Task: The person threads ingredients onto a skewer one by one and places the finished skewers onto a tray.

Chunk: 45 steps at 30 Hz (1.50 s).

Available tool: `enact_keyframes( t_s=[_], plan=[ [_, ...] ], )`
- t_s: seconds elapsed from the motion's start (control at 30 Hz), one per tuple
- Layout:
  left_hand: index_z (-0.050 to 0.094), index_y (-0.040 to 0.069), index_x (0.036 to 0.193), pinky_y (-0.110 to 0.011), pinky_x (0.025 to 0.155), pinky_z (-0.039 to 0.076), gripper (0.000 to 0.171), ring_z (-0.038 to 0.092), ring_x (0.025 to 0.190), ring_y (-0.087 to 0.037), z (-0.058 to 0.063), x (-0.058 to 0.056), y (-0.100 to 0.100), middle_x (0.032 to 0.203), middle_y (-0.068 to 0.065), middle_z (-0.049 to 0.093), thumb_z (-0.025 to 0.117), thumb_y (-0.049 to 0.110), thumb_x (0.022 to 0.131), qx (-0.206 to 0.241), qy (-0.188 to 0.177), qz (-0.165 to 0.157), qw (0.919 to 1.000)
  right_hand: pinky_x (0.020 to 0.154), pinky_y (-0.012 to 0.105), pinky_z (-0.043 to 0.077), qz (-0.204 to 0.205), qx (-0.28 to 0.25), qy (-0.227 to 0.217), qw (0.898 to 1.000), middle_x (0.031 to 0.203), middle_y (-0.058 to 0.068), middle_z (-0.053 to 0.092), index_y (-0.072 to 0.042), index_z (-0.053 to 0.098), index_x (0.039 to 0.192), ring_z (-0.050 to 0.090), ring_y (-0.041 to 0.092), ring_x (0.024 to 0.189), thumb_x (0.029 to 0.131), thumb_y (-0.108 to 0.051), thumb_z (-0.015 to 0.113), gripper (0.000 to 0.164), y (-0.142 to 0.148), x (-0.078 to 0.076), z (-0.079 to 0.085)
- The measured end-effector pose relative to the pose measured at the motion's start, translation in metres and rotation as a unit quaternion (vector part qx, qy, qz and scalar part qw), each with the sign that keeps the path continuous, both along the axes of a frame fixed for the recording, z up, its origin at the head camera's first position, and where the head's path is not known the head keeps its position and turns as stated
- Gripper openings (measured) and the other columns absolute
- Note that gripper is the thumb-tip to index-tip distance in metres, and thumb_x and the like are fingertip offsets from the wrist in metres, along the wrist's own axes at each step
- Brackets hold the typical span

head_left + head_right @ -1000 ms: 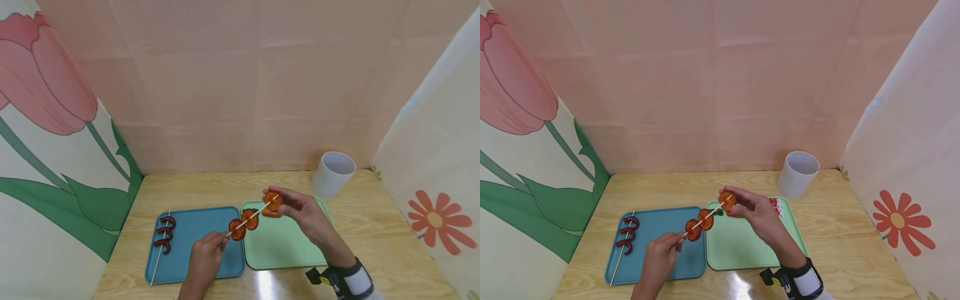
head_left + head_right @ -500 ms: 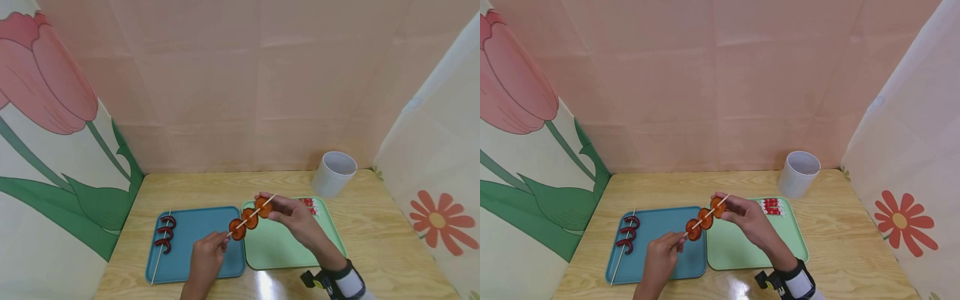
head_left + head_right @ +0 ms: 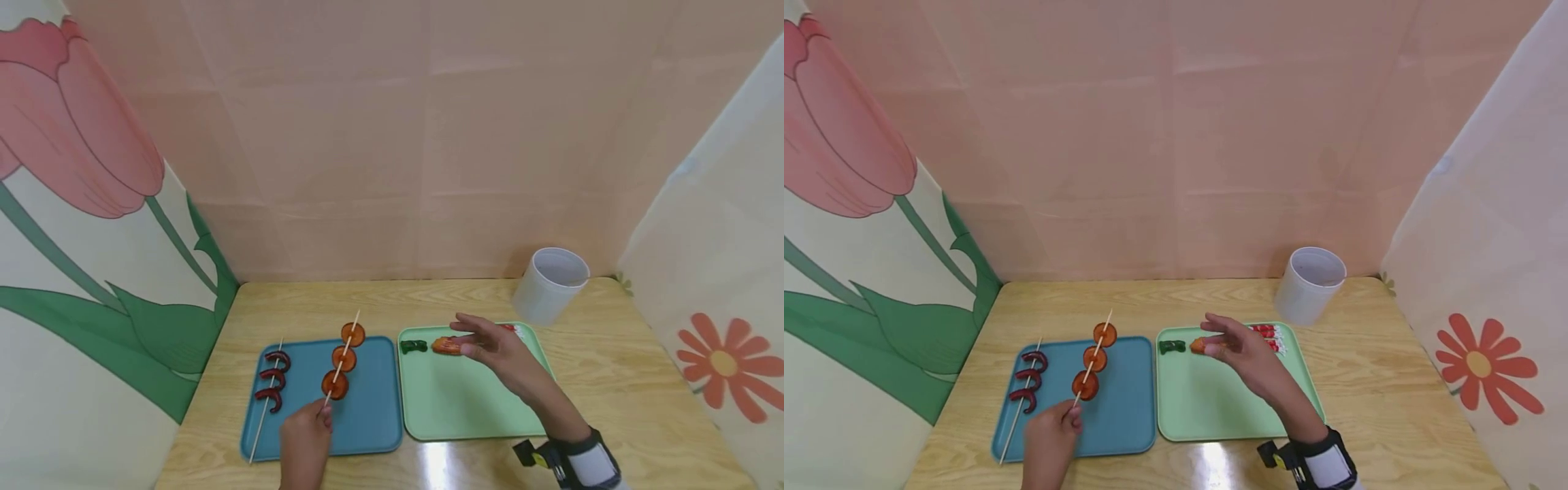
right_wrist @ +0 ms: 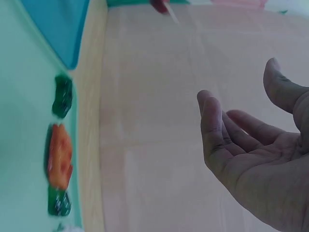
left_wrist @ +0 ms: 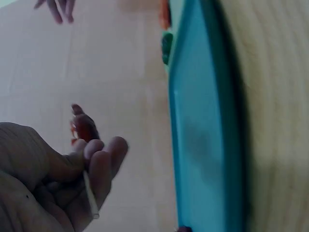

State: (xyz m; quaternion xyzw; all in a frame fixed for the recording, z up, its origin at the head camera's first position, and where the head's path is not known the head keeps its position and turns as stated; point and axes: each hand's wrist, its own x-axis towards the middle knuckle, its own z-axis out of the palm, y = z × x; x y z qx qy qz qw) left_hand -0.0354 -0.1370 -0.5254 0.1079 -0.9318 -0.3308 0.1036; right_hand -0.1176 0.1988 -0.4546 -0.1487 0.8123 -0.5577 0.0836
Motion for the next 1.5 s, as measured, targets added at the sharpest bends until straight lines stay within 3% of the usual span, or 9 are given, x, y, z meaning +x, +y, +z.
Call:
enact_keyframes(
  t_s=[0.13, 0.33, 0.5, 0.73, 0.97, 1.1, 1.23, 1.37, 1.5],
  plan=[
    [0.078, 0.003, 0.081, -0.042, 0.057, 0.059, 0.007, 0.073, 0.066, -0.028, -0.012, 0.004, -0.016, 0.073, -0.006, 0.076, 0.077, -0.004, 0.081, -0.042, -0.037, 0.021, 0.9982, 0.094, 0.018, 0.054, -0.007, -0.003, -0.008, 1.0, 0.14, 0.018, 0.062, -0.004, 0.049, 0.149, 0.065, -0.002, 0.114, 0.102, -0.017, 0.064, 0.051, 0.012, 0.004, -0.005],
    [0.074, -0.001, 0.073, -0.053, 0.056, 0.054, 0.01, 0.069, 0.065, -0.041, -0.026, 0.006, -0.025, 0.068, -0.016, 0.072, 0.077, 0.001, 0.083, -0.077, -0.085, 0.054, 0.9919, 0.094, 0.018, 0.055, -0.01, -0.025, -0.046, 0.999, 0.139, 0.024, 0.06, 0.001, 0.048, 0.148, 0.069, 0.007, 0.115, 0.102, -0.017, 0.063, 0.051, 0.019, 0.015, -0.019],
    [0.073, -0.005, 0.074, -0.057, 0.059, 0.055, 0.011, 0.068, 0.066, -0.046, -0.031, 0.002, -0.026, 0.068, -0.023, 0.07, 0.077, 0.001, 0.082, -0.092, -0.103, 0.058, 0.9887, 0.093, 0.018, 0.055, -0.006, -0.022, -0.079, 0.997, 0.141, 0.024, 0.059, 0.001, 0.048, 0.147, 0.07, 0.015, 0.116, 0.102, -0.021, 0.064, 0.052, 0.019, 0.02, -0.033],
    [0.071, -0.006, 0.075, -0.055, 0.058, 0.055, 0.008, 0.068, 0.067, -0.044, -0.031, -0.002, -0.03, 0.071, -0.023, 0.07, 0.073, -0.002, 0.082, -0.084, -0.144, 0.05, 0.9848, 0.091, 0.019, 0.056, -0.013, -0.023, -0.078, 0.997, 0.137, 0.024, 0.062, 0.002, 0.049, 0.145, 0.07, 0.006, 0.11, 0.103, -0.018, 0.063, 0.049, 0.023, 0.026, -0.043],
    [0.069, -0.006, 0.074, -0.055, 0.058, 0.056, 0.013, 0.068, 0.067, -0.043, -0.025, -0.005, -0.035, 0.071, -0.021, 0.069, 0.068, -0.001, 0.086, -0.094, -0.177, 0.038, 0.979, 0.085, 0.019, 0.057, -0.113, 0.078, -0.038, 0.99, 0.129, 0.012, 0.07, -0.007, 0.059, 0.139, 0.066, 0.005, 0.106, 0.1, -0.035, 0.066, 0.049, 0.043, 0.013, -0.043],
    [0.07, -0.006, 0.074, -0.056, 0.06, 0.056, 0.013, 0.068, 0.069, -0.043, -0.023, -0.006, -0.037, 0.073, -0.02, 0.066, 0.069, 0.0, 0.086, -0.11, -0.176, 0.037, 0.9775, 0.078, 0.01, 0.053, -0.224, 0.135, 0.032, 0.965, 0.126, 0.015, 0.07, -0.006, 0.059, 0.137, 0.06, -0.008, 0.097, 0.102, -0.034, 0.065, 0.045, 0.066, -0.004, -0.043],
    [0.071, -0.007, 0.08, -0.058, 0.063, 0.056, 0.013, 0.068, 0.074, -0.046, -0.021, -0.006, -0.036, 0.078, -0.022, 0.067, 0.07, 0.003, 0.088, -0.111, -0.189, 0.04, 0.9749, 0.073, 0.001, 0.047, -0.365, 0.111, 0.109, 0.918, 0.124, 0.019, 0.068, -0.002, 0.059, 0.133, 0.053, -0.019, 0.087, 0.1, -0.023, 0.069, 0.04, 0.086, -0.025, -0.047],
    [0.072, -0.006, 0.083, -0.058, 0.064, 0.057, 0.014, 0.069, 0.076, -0.047, -0.02, -0.005, -0.035, 0.08, -0.022, 0.069, 0.073, 0.007, 0.088, -0.108, -0.192, 0.043, 0.9746, 0.078, -0.001, 0.047, -0.458, 0.069, 0.171, 0.87, 0.125, 0.016, 0.059, 0.002, 0.056, 0.131, 0.057, -0.007, 0.092, 0.095, -0.012, 0.071, 0.041, 0.104, -0.046, -0.05],
    [0.073, -0.006, 0.083, -0.055, 0.062, 0.057, 0.017, 0.07, 0.076, -0.044, -0.017, -0.004, -0.036, 0.08, -0.022, 0.07, 0.075, 0.01, 0.089, -0.103, -0.203, 0.047, 0.9726, 0.083, 0.003, 0.05, -0.521, 0.022, 0.154, 0.839, 0.12, -0.002, 0.05, -0.002, 0.052, 0.13, 0.056, 0.0, 0.096, 0.096, -0.009, 0.065, 0.037, 0.129, -0.068, -0.047]
  ],
)
